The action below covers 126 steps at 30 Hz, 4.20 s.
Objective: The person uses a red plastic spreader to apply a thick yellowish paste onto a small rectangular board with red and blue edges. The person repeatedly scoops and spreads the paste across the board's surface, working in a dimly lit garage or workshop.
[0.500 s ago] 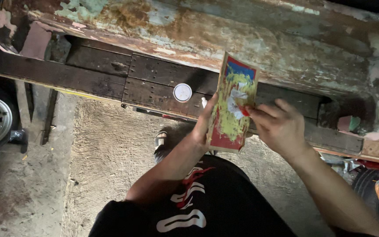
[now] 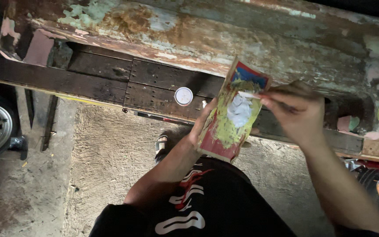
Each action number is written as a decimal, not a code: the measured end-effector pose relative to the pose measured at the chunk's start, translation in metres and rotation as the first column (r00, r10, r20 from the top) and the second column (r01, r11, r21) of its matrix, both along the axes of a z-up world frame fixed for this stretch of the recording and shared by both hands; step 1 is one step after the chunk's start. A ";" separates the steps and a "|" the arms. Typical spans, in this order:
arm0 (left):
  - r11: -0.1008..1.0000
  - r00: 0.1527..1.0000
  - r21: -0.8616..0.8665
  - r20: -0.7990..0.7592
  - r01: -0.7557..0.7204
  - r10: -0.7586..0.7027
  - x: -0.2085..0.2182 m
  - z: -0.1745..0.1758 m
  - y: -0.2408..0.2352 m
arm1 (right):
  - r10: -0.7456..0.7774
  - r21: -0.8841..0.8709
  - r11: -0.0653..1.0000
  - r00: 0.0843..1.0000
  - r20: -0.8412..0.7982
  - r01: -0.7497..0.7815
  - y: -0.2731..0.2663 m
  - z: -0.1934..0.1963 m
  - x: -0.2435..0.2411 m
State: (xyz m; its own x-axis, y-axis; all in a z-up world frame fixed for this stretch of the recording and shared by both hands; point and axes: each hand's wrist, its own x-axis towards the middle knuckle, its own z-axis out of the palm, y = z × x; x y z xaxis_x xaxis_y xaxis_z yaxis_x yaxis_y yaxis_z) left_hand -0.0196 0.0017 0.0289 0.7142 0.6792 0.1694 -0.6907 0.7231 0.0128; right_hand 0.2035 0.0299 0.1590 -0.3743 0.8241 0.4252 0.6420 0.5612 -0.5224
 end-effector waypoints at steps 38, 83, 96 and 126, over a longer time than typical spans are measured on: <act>0.998 0.992 -0.049 -0.118 0.029 -0.035 -0.029 0.008 0.002 | -0.167 -0.227 0.960 0.986 0.012 0.166 0.017 0.015 -0.015; 0.822 0.261 0.351 -0.828 -0.448 0.495 0.040 -0.017 -0.016 | -0.003 0.223 0.971 0.928 0.372 -0.086 0.009 -0.008 0.020; 0.766 0.177 0.459 -0.795 -0.451 0.581 0.057 -0.014 -0.012 | 0.115 0.243 0.943 0.909 0.401 -0.227 -0.019 -0.039 0.030; 0.760 0.153 0.456 -0.804 -0.464 0.575 0.038 0.000 0.019 | -0.045 0.131 0.991 0.967 0.249 0.013 0.004 -0.027 -0.011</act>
